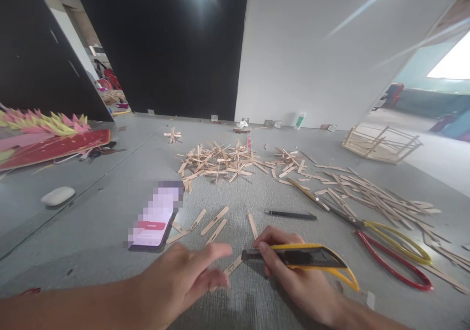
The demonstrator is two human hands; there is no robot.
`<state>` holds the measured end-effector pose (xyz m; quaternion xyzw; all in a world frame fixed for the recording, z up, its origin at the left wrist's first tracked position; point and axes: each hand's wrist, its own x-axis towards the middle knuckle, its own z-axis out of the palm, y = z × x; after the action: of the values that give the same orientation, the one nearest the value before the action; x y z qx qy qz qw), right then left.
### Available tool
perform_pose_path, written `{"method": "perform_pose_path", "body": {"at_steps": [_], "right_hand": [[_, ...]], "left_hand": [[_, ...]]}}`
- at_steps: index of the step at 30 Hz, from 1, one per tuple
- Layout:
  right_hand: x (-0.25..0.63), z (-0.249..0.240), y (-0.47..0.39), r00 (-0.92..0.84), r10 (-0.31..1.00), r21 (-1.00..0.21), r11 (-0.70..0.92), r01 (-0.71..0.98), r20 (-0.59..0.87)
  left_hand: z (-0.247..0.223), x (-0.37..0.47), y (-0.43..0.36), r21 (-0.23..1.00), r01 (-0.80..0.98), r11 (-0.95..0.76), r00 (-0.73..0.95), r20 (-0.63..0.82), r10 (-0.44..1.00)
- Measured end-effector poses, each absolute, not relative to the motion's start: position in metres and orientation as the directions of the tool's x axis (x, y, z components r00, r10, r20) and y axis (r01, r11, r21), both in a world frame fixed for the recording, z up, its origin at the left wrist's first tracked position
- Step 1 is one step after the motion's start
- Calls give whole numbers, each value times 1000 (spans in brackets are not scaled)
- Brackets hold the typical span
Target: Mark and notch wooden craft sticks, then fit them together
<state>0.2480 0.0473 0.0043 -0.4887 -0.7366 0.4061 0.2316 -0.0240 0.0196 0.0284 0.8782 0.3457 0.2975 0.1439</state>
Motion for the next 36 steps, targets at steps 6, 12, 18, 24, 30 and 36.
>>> {"method": "perform_pose_path", "body": {"at_steps": [6, 12, 18, 24, 30, 36], "right_hand": [[248, 2, 48, -419, 906, -835, 188, 518, -55], [247, 3, 47, -410, 912, -837, 203, 508, -28], [248, 3, 47, -407, 912, -837, 188, 513, -44], [248, 5, 47, -447, 894, -802, 243, 546, -33], [246, 13, 47, -476, 879, -760, 328, 561, 28], [247, 13, 46, -461, 887, -754, 298, 585, -7]], "left_hand": [[37, -23, 16, 353, 492, -796, 721, 347, 600], [28, -17, 22, 345, 545, -764, 712, 291, 639], [23, -14, 32, 414, 509, -755, 748, 221, 626], [23, -17, 33, 485, 479, -732, 731, 240, 638], [17, -19, 34, 496, 515, -699, 730, 173, 661], [15, -21, 34, 534, 548, -644, 711, 107, 695]]}}
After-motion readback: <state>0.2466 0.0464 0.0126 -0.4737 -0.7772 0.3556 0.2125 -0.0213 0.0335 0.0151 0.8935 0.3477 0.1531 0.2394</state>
